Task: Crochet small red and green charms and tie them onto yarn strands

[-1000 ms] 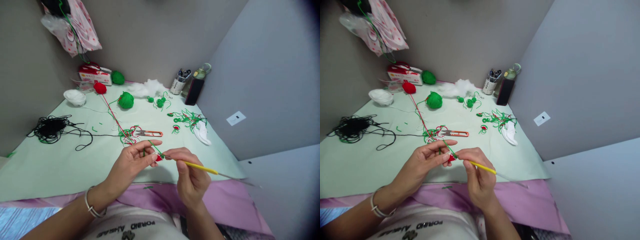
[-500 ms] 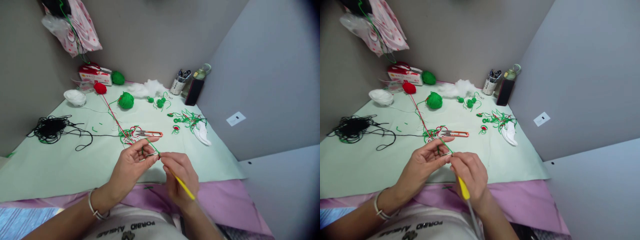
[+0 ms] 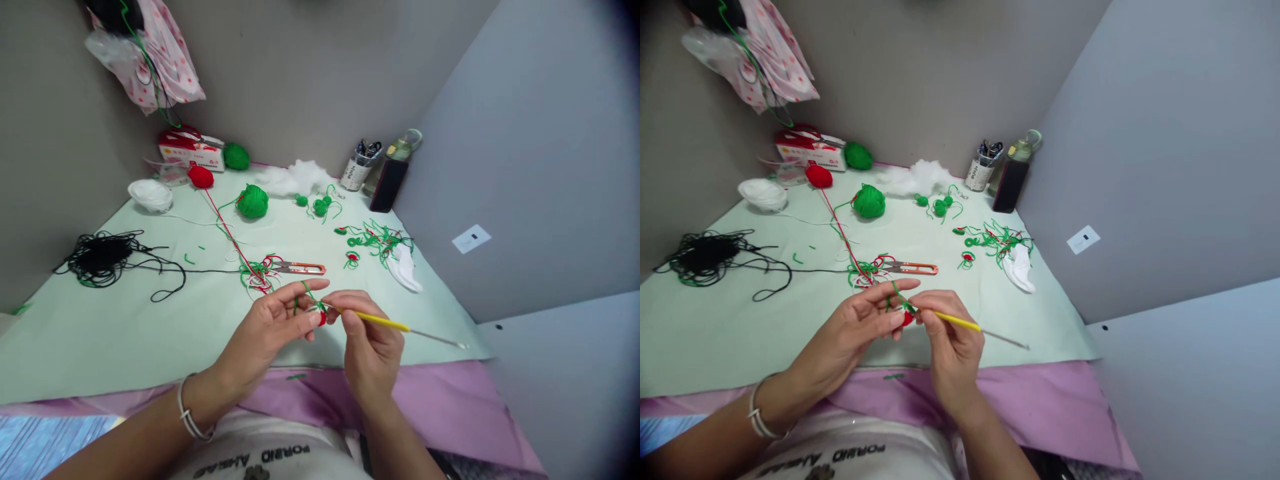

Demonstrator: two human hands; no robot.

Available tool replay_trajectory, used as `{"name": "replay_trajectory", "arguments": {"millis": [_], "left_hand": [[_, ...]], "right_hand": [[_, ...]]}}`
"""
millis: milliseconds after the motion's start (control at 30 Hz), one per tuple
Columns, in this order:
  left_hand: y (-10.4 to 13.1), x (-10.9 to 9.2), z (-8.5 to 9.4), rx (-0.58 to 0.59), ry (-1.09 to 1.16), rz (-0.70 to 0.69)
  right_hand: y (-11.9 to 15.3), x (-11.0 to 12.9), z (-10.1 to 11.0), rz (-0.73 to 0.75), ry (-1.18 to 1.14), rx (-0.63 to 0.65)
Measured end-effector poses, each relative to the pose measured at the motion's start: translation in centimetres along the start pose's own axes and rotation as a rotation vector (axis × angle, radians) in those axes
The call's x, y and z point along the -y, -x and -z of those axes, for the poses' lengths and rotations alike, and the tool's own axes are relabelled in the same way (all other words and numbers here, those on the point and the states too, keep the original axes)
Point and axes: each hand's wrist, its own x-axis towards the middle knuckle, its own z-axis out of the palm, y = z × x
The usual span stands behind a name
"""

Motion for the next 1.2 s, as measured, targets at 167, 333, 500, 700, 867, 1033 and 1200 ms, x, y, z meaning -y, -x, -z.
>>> {"name": "replay_trajectory", "arguments": {"millis": [167,333,500,700,867,1033,1200], "left_hand": [[-0.2,0.3,-0.2,-0.067,0.010,-0.022],[-0.7,0.4,0.1,0.029,0.224,0.172],[-0.7,0.2,0.5,0.039,0.199,0.117],[-0.2,0.3,0.0,0.062,0.025,0.041],[-0.2,0.3,0.3,0.075,-0.027,0.016],[-0.2,0.3,0.5,0.087,-0.059,0.000],[-0.3,0.2,0.4,0.039,-0.071,-0.029]], "right_hand": [[1.1,-0.5,0.0,0.157,0.278,0.048],[0.9,-0.6,0.5,0.297,0.388,0.046],[-0.2,-0.2,0.6,-0.042,-0.078,-0.057],[0.0,-0.5,0.2,-0.143,-0.097,0.023],[0.2,-0.9,0.6,-0.285,-0.261,-0.005],[0.1,-1.2,0.7,-0.323,-0.295,-0.008],[0.0,-1.3,0.4,-0.318,-0.304,0.009]]}}
